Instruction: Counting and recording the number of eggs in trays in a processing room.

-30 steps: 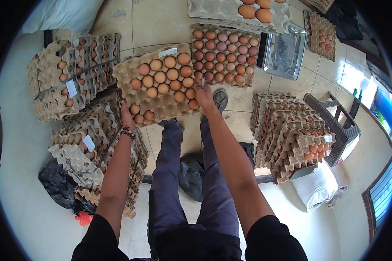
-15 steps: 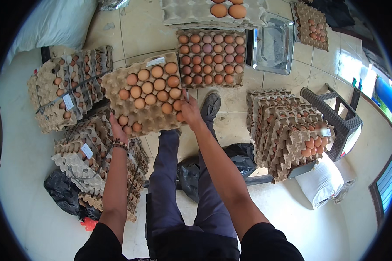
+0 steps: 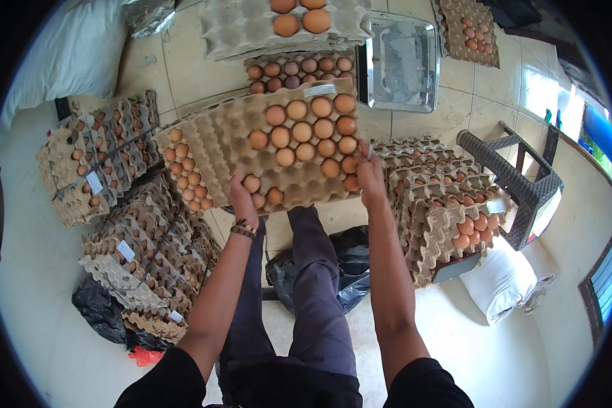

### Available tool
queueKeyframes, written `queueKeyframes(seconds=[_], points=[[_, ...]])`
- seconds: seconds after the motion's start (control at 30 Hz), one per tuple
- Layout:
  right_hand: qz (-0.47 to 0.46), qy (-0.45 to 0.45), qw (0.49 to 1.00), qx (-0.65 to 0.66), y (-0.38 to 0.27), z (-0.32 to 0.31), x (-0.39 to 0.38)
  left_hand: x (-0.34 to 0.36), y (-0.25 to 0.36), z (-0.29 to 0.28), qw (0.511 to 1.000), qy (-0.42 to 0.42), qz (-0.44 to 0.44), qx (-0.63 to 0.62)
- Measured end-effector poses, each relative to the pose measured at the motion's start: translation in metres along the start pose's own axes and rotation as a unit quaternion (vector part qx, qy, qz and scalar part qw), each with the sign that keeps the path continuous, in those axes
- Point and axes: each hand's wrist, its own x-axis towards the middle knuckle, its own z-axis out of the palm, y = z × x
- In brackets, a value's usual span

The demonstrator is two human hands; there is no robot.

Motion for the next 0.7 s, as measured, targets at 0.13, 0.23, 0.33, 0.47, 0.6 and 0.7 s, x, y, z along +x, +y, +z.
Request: queueKeyframes(seconds=[0.13, 0.23, 0.33, 0.47, 0.6, 0.7], points=[[0.011, 0.007, 0.999, 0.048, 0.001, -0.035, 0.046, 0.013, -0.004, 0.066, 0.999, -0.009, -0.049, -0.003], [-0.009, -0.014, 0.998, 0.058, 0.001, -0.034, 0.082, 0.049, -0.008, 0.087, 1.0, -0.01, 0.0, 0.027], [-0.009, -0.009, 0.998, 0.056, 0.0, -0.024, 0.097, 0.07, -0.003, 0.102, 0.998, -0.019, -0.052, -0.011], [-0.038, -0.049, 0.99, 0.123, 0.015, -0.03, 0.137, 0.085, -0.003, 0.12, 0.99, 0.014, -0.071, 0.123], [-0.022, -0.044, 0.994, 0.093, 0.035, -0.017, 0.158, 0.112, 0.004, 0.104, 0.991, -0.055, -0.094, 0.084], [-0.012, -0.045, 0.994, 0.102, 0.043, -0.003, 0.162, 0.127, 0.006, 0.095, 0.99, -0.072, -0.097, 0.076]])
